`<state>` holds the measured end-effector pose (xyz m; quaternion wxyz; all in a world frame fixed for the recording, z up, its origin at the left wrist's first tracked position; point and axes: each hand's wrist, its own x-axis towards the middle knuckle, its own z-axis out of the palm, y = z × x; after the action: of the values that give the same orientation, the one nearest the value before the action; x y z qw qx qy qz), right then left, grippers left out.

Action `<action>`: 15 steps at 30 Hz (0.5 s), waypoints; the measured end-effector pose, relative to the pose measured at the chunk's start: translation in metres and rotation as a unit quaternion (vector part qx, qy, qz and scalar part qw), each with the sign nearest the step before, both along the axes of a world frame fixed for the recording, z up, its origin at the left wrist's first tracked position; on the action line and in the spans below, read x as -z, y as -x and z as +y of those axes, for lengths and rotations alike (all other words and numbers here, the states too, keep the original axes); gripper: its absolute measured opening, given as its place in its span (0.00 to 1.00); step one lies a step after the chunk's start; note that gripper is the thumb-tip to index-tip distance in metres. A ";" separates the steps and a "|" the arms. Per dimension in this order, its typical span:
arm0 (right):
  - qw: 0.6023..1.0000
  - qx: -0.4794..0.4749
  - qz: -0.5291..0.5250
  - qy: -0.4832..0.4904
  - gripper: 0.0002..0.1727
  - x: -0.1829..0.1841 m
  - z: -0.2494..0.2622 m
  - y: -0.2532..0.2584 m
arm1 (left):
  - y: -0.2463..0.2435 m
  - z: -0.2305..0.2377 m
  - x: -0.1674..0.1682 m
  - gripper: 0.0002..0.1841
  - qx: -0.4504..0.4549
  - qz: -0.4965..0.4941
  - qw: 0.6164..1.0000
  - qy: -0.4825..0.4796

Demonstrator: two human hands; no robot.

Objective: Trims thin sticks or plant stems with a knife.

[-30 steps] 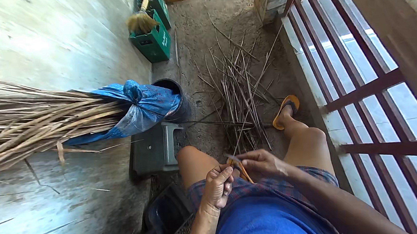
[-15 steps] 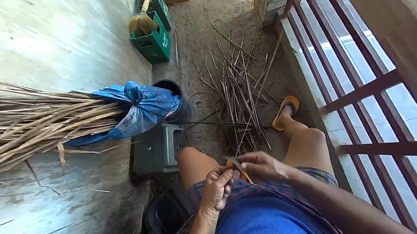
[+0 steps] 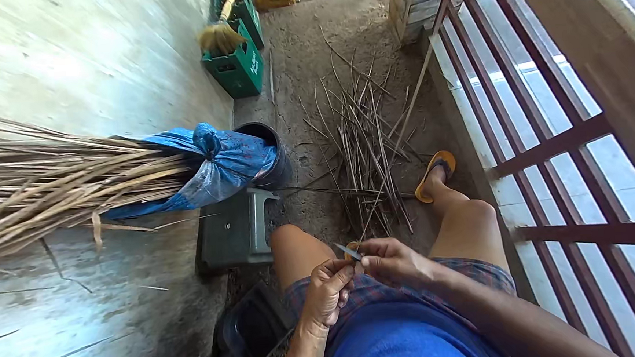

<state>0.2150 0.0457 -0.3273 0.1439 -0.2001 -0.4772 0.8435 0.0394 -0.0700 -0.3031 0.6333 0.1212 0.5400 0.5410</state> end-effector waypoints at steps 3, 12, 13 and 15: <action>0.999 0.031 -0.017 0.017 0.18 -0.001 0.007 0.001 | 0.002 -0.001 0.000 0.06 0.004 0.010 1.000 -0.005; 0.998 0.019 -0.028 0.060 0.17 -0.001 0.000 0.001 | -0.002 -0.002 0.004 0.05 0.011 0.081 0.997 -0.010; 0.997 0.025 -0.032 0.062 0.16 -0.001 0.003 0.001 | -0.002 -0.002 0.004 0.05 0.012 0.081 0.997 -0.012; 0.993 0.078 -0.067 0.062 0.15 -0.002 0.018 0.000 | 0.000 -0.003 0.004 0.06 0.016 0.087 0.996 -0.011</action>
<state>0.2153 0.0641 -0.3249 0.1638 -0.3014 -0.4156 0.8424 0.0396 -0.0734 -0.3067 0.5911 0.1838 0.5850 0.5240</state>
